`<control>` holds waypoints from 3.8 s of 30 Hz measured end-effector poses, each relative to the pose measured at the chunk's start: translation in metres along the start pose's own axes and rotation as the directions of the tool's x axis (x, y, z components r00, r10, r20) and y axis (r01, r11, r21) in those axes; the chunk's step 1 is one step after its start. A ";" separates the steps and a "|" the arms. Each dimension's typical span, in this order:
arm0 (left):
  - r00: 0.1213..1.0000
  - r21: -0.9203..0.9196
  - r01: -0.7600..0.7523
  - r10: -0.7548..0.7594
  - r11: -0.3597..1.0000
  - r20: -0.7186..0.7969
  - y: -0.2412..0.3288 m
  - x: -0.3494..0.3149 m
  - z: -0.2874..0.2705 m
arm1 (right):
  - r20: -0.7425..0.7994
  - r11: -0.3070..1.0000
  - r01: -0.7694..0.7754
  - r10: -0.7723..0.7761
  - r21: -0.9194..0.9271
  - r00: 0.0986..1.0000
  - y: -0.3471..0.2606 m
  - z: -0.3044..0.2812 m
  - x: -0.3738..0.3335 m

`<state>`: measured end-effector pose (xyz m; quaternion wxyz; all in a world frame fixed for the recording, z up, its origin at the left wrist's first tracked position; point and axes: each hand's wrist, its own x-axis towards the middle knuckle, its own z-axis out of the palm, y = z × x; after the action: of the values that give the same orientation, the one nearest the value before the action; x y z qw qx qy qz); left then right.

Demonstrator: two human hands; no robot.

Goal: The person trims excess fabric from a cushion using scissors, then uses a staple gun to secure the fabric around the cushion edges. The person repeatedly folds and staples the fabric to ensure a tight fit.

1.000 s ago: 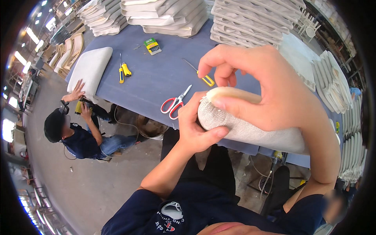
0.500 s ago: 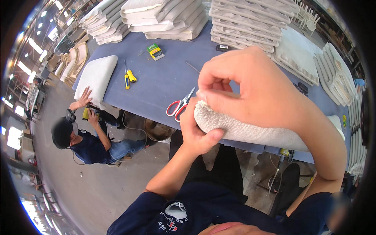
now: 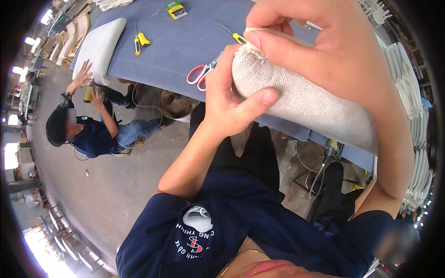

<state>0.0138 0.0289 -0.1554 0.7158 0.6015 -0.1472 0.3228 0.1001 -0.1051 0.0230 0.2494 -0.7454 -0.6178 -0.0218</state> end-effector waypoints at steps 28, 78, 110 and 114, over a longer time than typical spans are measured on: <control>1.000 0.320 -0.019 0.025 0.947 -0.015 0.078 0.041 -0.017 | -0.049 0.996 0.055 -0.051 0.072 0.998 0.010 -0.010 -0.006; 0.908 -0.934 -0.054 -0.371 0.353 -0.193 0.034 0.024 -0.022 | 0.205 0.977 -0.174 0.146 0.126 0.968 -0.019 -0.042 -0.013; 0.983 0.206 0.183 -0.182 0.961 -0.025 -0.019 -0.027 0.009 | -0.181 0.917 0.312 -0.360 -0.247 0.915 0.011 -0.062 -0.042; 0.995 0.142 0.075 -0.066 0.987 -0.070 -0.066 -0.022 -0.030 | -0.508 0.894 0.142 -0.365 -0.425 0.780 0.020 -0.056 -0.084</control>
<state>0.0343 0.0468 -0.2257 0.6857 0.6458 -0.0785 0.3266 0.1139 -0.2060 0.0364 0.2764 -0.6446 -0.5943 -0.3935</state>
